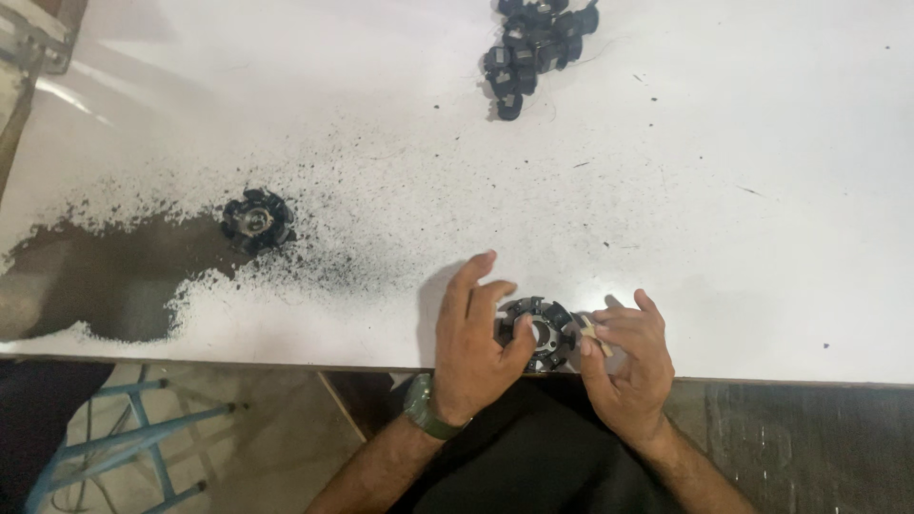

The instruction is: The person sits at a white workbench and assembles small black plastic rotor-like components, fitting small black pieces into a central hub one at a time using a small handheld tool, then sets each finished assembly aside with the growing pile of completed units.

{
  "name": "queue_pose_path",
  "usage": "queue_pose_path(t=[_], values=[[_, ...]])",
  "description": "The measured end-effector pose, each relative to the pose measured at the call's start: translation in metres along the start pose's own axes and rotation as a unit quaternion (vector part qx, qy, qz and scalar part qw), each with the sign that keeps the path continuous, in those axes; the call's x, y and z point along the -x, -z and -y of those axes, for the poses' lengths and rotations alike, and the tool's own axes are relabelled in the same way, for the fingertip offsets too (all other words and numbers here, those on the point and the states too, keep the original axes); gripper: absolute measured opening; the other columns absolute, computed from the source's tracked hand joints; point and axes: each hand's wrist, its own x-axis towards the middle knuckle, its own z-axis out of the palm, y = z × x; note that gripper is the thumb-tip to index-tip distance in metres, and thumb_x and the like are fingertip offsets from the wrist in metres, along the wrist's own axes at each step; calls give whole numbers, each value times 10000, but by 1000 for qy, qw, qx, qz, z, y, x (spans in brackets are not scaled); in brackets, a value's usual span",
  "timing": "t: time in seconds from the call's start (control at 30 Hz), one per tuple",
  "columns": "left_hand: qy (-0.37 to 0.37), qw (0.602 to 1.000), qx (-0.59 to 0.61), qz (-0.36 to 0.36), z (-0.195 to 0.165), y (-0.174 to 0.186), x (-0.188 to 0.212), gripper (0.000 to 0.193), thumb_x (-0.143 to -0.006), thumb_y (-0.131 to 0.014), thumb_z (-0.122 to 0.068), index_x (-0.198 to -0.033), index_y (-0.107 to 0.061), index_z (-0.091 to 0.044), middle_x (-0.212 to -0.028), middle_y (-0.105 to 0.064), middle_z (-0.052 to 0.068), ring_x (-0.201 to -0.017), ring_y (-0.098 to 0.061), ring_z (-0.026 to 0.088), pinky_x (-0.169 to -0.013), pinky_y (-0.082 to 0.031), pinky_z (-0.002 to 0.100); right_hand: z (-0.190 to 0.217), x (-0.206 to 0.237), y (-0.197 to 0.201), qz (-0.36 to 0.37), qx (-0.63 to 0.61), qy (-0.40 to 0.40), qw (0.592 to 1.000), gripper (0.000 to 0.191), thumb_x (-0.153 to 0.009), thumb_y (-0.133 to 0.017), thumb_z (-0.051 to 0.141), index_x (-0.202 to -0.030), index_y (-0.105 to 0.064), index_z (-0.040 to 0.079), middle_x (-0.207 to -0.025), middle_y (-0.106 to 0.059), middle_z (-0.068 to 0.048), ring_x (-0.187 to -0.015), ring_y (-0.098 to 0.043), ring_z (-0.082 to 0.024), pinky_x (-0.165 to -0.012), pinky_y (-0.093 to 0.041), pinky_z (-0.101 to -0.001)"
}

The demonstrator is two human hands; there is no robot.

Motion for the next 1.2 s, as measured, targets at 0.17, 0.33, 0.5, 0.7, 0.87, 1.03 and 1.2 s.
queue_pose_path(t=[0.17,0.33,0.5,0.7,0.87,1.03,1.2], values=[[-9,992,-19,124,-1,11,-13,338,-819,-790,-181,-1114,-713,-37,-1390,-589,151,-1269,-563,334,-1044,-454,496,7,-5,0,33,71,-32,996,241,-863,-734,36,-1068,-610,69,-1052,-686,-98,-1071,-663,-274,-1223,-350,-556],[-4,990,6,141,-4,8,-16,151,-851,-767,-113,-991,-714,-93,-1347,-647,90,-1233,-612,301,-1024,-478,454,11,-13,0,50,90,-37,994,249,-846,-745,34,-1051,-613,84,-1011,-682,-61,-1038,-646,-258,-1204,-342,-553],[0,991,-5,136,-3,15,-18,146,-852,-761,-100,-990,-715,-87,-1337,-653,84,-1200,-621,291,-1000,-497,446,10,-13,2,61,89,-42,993,251,-830,-752,45,-1038,-619,92,-1007,-678,-64,-1026,-649,-252,-1184,-345,-561],[-38,981,-22,188,-5,18,-26,352,-790,-779,-147,-1121,-737,-37,-1340,-612,157,-1167,-594,340,-939,-476,477,10,-13,1,55,80,-39,995,250,-830,-758,56,-1039,-626,91,-1015,-676,-65,-1022,-647,-251,-1177,-358,-566],[-34,981,-23,188,-4,13,-26,155,-863,-763,-141,-1011,-744,-101,-1346,-663,77,-1216,-635,296,-977,-503,450,10,-13,2,56,77,-40,995,242,-828,-758,58,-1030,-630,96,-1012,-681,-56,-1018,-653,-242,-1181,-361,-573],[-33,984,-23,176,-3,17,-24,134,-857,-753,-121,-983,-721,-89,-1323,-669,79,-1200,-639,286,-971,-512,428,11,-13,3,54,68,-47,995,243,-824,-764,64,-1030,-638,94,-1010,-682,-57,-1020,-652,-244,-1174,-362,-576],[-114,972,-69,193,-8,21,-29,144,-806,-725,-91,-944,-691,-69,-1282,-646,132,-1241,-615,324,-976,-505,466,11,-14,4,62,71,-54,994,251,-814,-767,63,-1031,-646,96,-1008,-683,-62,-1019,-651,-250,-1170,-361,-577]])
